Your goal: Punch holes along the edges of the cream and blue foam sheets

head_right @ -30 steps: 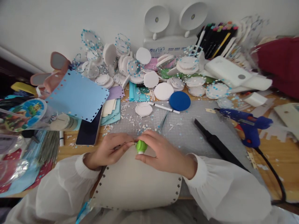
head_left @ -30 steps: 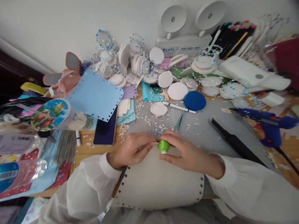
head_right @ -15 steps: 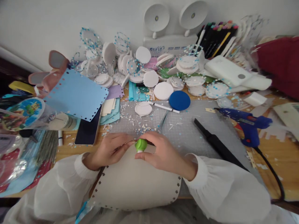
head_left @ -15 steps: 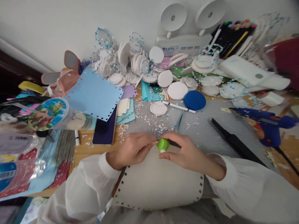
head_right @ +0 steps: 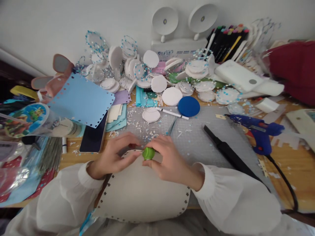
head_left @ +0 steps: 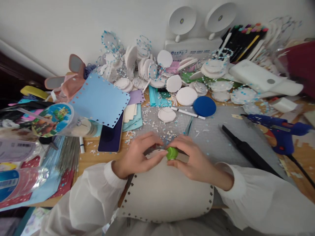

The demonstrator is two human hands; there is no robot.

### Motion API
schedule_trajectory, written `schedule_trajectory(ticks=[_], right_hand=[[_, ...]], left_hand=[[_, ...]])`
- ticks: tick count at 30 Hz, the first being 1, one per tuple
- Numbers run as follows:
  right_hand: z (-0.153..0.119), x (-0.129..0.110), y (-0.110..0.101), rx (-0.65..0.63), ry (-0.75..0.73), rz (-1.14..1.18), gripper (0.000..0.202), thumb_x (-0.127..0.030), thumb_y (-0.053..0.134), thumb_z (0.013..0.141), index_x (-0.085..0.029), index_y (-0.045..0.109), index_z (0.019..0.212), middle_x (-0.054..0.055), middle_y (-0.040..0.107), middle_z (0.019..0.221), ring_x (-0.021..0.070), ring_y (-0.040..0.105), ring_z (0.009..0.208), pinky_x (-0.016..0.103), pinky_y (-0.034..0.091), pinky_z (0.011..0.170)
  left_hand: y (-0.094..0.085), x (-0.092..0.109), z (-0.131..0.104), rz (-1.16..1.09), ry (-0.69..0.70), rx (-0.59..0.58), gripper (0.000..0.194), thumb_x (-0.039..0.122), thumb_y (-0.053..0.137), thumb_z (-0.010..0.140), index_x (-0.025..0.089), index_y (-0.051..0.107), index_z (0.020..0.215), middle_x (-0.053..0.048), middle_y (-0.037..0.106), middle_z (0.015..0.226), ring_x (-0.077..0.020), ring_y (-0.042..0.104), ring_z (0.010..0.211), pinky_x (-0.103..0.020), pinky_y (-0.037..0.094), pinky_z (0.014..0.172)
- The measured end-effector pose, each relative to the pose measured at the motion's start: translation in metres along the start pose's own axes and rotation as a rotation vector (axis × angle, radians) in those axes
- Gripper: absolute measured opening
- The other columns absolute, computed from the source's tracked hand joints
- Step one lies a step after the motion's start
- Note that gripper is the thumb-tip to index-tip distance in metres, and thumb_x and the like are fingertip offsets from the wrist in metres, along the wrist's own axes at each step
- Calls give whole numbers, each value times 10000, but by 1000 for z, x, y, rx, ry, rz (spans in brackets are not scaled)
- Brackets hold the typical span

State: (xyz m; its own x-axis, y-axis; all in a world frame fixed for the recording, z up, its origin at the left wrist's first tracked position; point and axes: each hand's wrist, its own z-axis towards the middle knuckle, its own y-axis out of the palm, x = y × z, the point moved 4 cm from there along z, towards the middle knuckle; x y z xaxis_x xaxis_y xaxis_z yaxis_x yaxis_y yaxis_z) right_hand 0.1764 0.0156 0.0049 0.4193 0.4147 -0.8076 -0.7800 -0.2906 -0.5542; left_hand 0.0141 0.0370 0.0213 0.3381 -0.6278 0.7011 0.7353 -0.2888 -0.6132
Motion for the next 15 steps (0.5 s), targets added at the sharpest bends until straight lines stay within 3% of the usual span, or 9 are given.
schedule_trajectory(ticks=[6, 15], right_hand=[[-1, -1, 5, -15, -23, -18, 172, -210, 698, 768, -186, 557, 863, 14, 587, 812, 199, 490, 811, 352, 316, 764], [-1, -1, 8, -22, -33, -49, 187, -147, 677, 747, -186, 541, 869, 9, 577, 812, 194, 489, 814, 358, 320, 787]], left_hand=[[7, -3, 3, 11, -55, -268, 460, 564, 711, 684, 154, 616, 871, -56, 609, 841, -198, 562, 804, -306, 447, 718], [14, 2, 2, 105, 53, -309, 341, 492, 611, 798, 154, 567, 794, -46, 556, 768, -186, 514, 742, -308, 402, 686]])
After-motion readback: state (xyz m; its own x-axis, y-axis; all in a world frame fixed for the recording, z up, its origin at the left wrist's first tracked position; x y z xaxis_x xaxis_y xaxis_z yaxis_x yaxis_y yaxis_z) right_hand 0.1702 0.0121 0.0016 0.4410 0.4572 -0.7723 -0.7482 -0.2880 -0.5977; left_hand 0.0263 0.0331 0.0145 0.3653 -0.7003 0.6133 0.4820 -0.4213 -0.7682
